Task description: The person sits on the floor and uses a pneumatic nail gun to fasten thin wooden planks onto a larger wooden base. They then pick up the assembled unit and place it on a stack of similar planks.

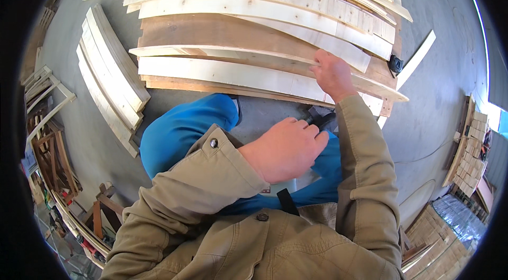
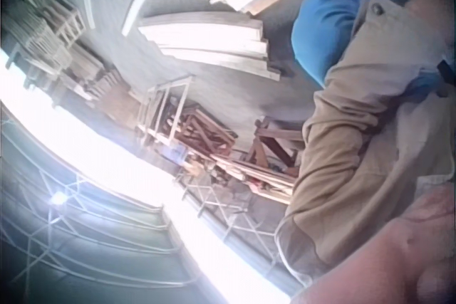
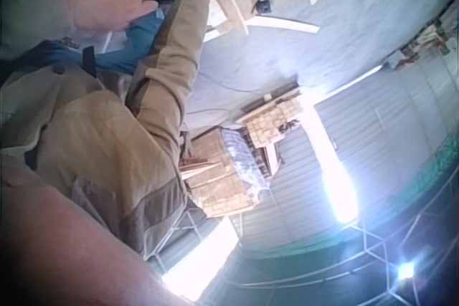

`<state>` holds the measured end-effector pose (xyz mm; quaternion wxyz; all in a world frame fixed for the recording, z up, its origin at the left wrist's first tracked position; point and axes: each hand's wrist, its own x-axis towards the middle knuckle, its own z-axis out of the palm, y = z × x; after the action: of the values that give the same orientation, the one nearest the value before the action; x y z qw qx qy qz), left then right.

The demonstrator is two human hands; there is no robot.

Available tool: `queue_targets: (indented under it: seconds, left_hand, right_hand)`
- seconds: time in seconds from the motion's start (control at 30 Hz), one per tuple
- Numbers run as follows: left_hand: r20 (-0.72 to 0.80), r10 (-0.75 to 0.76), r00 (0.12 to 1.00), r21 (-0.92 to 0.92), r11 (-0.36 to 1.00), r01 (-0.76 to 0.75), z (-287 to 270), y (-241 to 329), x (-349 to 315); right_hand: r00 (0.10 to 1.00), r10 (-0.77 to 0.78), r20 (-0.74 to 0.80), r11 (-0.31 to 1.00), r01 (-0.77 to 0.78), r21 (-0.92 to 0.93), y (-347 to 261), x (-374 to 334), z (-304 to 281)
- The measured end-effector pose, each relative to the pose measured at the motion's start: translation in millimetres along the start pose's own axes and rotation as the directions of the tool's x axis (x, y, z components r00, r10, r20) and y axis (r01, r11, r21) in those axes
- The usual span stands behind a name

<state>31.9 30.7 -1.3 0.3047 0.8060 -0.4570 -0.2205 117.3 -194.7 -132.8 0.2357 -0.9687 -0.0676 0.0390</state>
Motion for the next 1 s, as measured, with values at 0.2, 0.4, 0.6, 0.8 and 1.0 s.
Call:
queue_targets:
  seconds: [0.2, 0.4, 0.6, 0.8, 1.0]
  left_hand:
    - [-0.271, -0.055, 0.961, 0.054, 0.996, 0.073, -17, -17, 11]
    - [-0.525, -0.084, 0.847, 0.249, 0.936, 0.247, -36, -33, 12]
    - [-0.595, -0.003, 0.803, 0.346, 0.902, 0.26, -40, -34, 11]
    - [-0.65, 0.088, 0.755, 0.372, 0.903, 0.216, -32, -28, 13]
    - [-0.635, 0.225, 0.739, 0.466, 0.875, 0.134, -22, -24, 7]
  right_hand:
    - [0.998, 0.053, -0.014, 0.998, -0.053, 0.043, -12, -8, -40]
    - [0.992, 0.126, -0.021, 0.985, -0.123, 0.118, -28, -35, -126]
    - [0.967, 0.161, -0.195, 0.985, -0.146, 0.088, -51, -95, -194]
    - [0.957, 0.14, -0.254, 0.988, -0.151, -0.021, -64, -147, -218]
    - [0.946, 0.203, -0.253, 0.979, -0.205, 0.019, -70, -171, -210]
